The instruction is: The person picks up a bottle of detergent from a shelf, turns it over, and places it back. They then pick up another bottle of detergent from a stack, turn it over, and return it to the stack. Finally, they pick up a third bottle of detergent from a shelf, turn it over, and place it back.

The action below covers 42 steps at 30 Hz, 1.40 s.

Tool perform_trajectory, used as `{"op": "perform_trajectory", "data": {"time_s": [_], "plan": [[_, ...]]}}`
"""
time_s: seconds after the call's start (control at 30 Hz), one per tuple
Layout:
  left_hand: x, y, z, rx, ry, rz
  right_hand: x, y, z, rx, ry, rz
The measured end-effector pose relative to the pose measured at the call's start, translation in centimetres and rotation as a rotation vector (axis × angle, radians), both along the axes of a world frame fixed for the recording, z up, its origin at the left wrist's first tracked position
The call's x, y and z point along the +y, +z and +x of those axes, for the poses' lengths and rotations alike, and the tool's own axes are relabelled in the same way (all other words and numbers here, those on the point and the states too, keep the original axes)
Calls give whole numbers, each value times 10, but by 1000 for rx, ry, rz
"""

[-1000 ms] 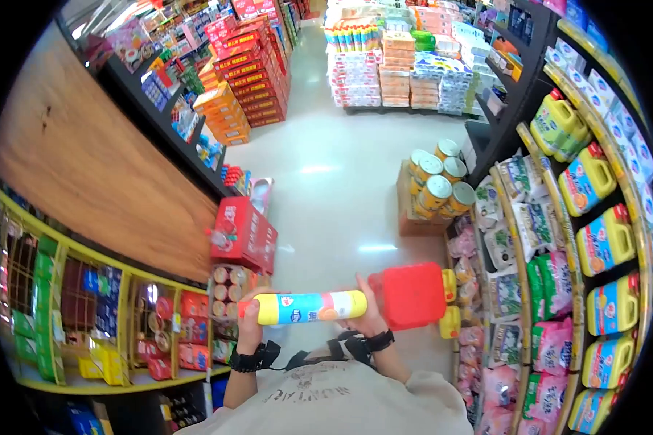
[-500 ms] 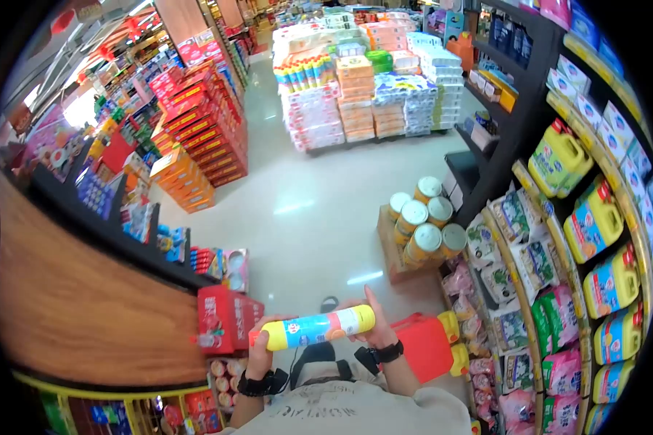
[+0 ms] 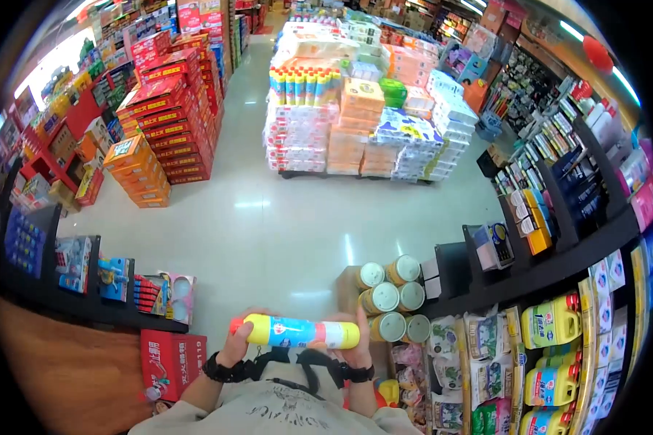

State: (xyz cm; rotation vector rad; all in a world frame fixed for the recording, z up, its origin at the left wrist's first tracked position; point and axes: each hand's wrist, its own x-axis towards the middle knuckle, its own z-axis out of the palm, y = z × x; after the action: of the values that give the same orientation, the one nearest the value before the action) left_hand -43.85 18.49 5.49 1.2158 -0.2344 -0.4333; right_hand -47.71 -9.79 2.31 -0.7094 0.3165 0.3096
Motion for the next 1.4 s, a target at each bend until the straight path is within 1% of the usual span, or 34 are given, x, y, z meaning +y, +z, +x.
{"op": "perform_trajectory", "data": {"time_s": [0.03,0.13,0.17,0.3,0.37,0.4,0.47,0.53,0.57,0.67,0.7,0.73,0.8,0.9,1.0,1.03,1.1,1.13,1.17,1.2,1.27,1.3,1.37,1.4], "plan": [[-7,2,21,-19,-51,3,-5,9,10,-7,-12,2],[-38,14,79,-64,-167,20,-24,11,37,-3,-112,-4],[-48,11,99,-80,-199,38,-31,4,47,11,-155,4],[-93,-1,178,-93,-276,151,-71,-28,105,-4,-181,96],[-116,-19,216,-98,-240,152,-94,-49,141,12,-178,159],[-127,-25,233,-93,-217,163,-102,-64,162,98,-259,73],[-148,-20,269,-74,-146,272,-121,-86,206,110,-307,119],[-171,6,308,-102,-100,343,-137,-58,256,34,-234,45],[-181,7,327,-113,-68,358,-146,-57,277,64,-251,83],[-202,22,377,-150,-8,457,-161,-64,345,54,-265,-16],[-205,25,389,-147,39,523,-169,-56,366,2,-174,-194],[-206,28,395,-197,94,532,-173,-49,386,-135,-148,-307],[-220,33,420,-330,217,504,-180,-37,423,-138,-19,-389],[-220,18,453,-258,330,499,-184,-59,467,-257,99,-549],[-222,11,499,-196,387,441,-186,-59,505,-366,250,-640],[-222,7,515,-168,398,412,-191,-55,519,-370,341,-602],[-223,0,551,-151,320,438,-192,-54,547,-402,417,-608],[-225,-3,571,-148,279,444,-191,-44,564,-420,452,-617],[-230,-5,592,-165,251,410,-191,-28,578,-295,508,-598],[-233,-10,617,-193,167,459,-191,-64,596,-413,529,-622],[-239,-13,669,-251,-6,557,-192,-60,638,-406,564,-669],[-248,0,692,-274,-29,574,-189,-62,657,-412,564,-699],[-257,14,740,-531,-87,614,-186,-38,702,-441,570,-767],[-258,16,758,-642,-119,647,-185,-36,723,-469,532,-800]]}}
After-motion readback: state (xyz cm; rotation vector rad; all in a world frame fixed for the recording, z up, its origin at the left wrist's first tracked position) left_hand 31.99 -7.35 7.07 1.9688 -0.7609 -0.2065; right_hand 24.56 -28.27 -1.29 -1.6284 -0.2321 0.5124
